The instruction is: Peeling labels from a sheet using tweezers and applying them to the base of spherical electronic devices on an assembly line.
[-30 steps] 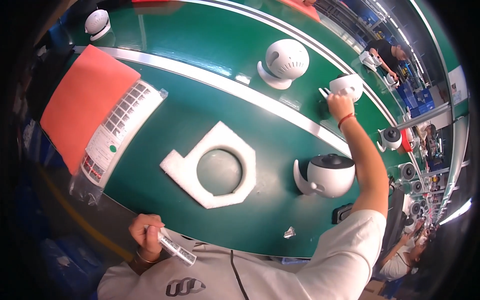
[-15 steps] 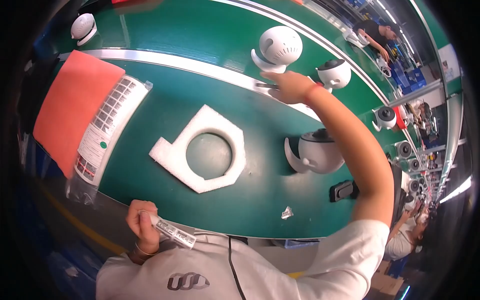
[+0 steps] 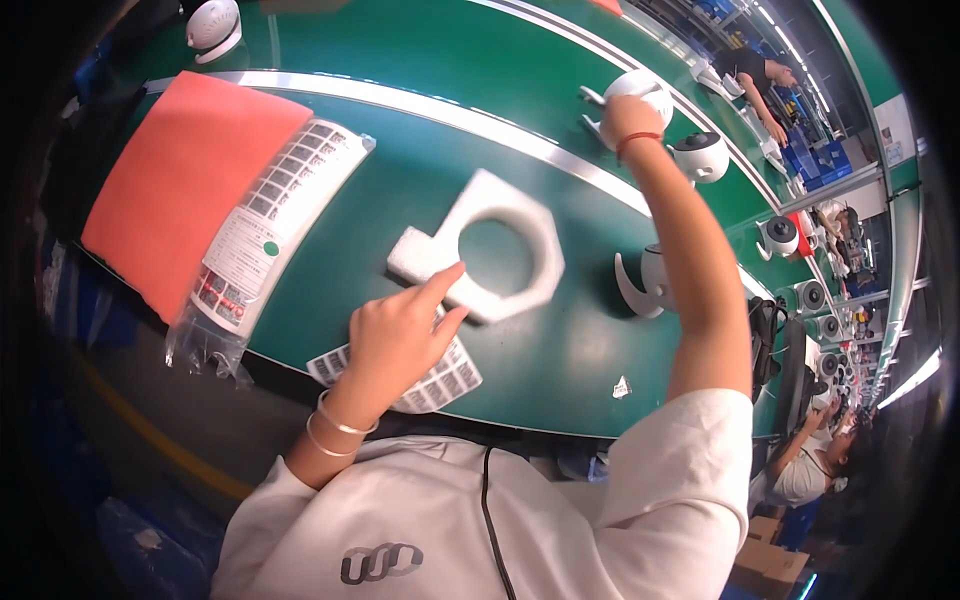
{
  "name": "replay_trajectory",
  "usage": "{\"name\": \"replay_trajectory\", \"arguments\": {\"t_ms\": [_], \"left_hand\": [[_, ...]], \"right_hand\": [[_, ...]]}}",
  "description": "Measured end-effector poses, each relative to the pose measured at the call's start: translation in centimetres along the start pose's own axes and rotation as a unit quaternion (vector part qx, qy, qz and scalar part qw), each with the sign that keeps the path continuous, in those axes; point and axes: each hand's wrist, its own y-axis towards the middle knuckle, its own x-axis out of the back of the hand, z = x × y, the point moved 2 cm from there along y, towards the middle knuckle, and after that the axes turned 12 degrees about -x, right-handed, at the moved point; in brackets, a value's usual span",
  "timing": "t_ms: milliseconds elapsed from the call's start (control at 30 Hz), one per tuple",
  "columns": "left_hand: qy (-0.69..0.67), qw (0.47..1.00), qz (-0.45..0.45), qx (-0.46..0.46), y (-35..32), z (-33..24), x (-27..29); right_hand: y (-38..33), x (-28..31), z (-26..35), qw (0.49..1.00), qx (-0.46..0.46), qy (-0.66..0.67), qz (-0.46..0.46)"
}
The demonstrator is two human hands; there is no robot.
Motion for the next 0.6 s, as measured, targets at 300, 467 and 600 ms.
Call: {"name": "replay_trajectory", "arguments": {"t_ms": [300, 467, 600], "left_hand": [[-0.053, 0.989, -0.129, 0.055, -1.7, -1.1, -0.1], [-0.307, 0.917, -0.227, 0.112, -7.0, -1.6, 1.1], [-0.379, 0.879, -0.264, 0.121, -9.1, -2.0, 0.5]], "right_hand": [[-13.1, 11.5, -3.9, 0.936, 0.247, 0.251, -0.012], [-19.0, 13.6, -2.8, 0.905, 0.340, 0.257, 0.014], [-20.2, 11.7, -0.6, 0.909, 0.359, 0.201, 0.059]]}}
